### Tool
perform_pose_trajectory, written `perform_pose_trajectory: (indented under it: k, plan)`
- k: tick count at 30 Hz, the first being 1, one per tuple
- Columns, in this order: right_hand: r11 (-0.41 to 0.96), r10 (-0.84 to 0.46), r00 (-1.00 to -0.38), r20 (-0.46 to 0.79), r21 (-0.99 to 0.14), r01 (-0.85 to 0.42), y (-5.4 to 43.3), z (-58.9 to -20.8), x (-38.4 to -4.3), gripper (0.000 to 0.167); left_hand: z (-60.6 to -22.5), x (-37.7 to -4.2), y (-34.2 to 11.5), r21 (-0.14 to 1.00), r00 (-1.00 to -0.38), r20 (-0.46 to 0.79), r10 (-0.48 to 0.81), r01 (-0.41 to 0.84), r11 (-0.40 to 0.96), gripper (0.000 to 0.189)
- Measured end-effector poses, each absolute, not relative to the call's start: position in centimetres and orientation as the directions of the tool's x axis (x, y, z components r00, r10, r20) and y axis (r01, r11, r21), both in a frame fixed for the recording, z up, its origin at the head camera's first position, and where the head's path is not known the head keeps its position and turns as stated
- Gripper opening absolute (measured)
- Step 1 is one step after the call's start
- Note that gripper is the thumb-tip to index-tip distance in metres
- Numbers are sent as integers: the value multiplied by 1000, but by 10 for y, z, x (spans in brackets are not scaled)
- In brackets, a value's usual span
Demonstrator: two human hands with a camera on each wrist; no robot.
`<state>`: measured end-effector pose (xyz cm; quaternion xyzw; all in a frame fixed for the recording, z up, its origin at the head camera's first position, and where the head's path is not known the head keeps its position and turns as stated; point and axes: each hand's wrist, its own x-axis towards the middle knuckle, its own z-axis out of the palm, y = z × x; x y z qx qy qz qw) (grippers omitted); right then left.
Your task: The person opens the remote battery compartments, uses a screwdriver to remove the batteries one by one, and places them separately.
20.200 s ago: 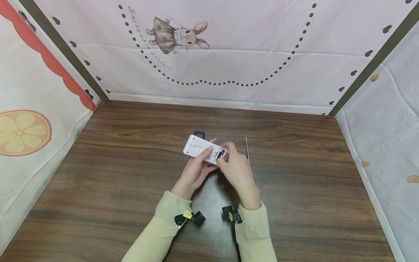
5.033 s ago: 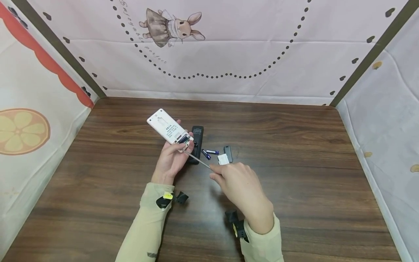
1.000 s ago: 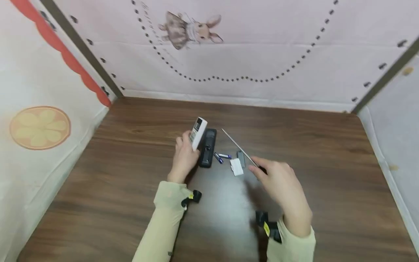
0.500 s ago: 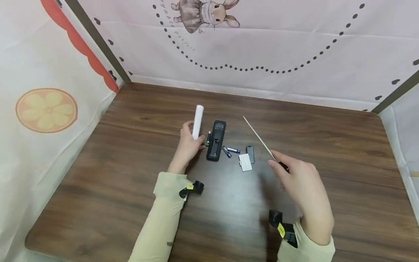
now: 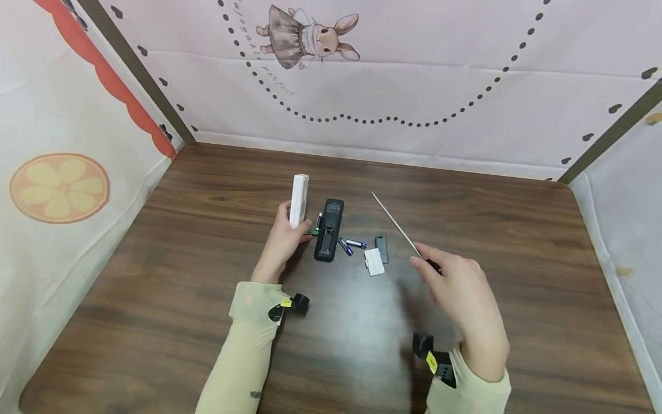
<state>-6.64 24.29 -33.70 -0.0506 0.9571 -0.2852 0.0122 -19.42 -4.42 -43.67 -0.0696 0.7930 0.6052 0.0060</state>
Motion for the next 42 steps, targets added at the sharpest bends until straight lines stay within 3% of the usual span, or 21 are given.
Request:
perform_pose_trajectory:
  k: [7, 16, 23, 33, 42]
  plan:
    - [829, -111, -994, -11, -552, -87, 241, -336, -68, 46, -432, -191, -59, 912, -989, -102, -109, -137, 386, 56]
    - [827, -113, -993, -28, -557, -78, 240, -337, -71, 47, -430, -193, -83, 917, -985, -126, -116, -160, 366, 53]
    - [823, -68, -996, -50, -568, -28, 241, -343, -77, 52, -436, -193, -91, 845, -971, -211, -113, -239, 479, 54]
    - [806, 56, -964, -261, -558, 197, 243, -362, -97, 50, -437, -191, -90, 745, -971, -190, -143, -238, 623, 51]
    - [833, 29, -951, -309, -518, 194, 242, -376, -102, 46, -431, -189, -91, 652, -961, -228, -153, -268, 709, 64]
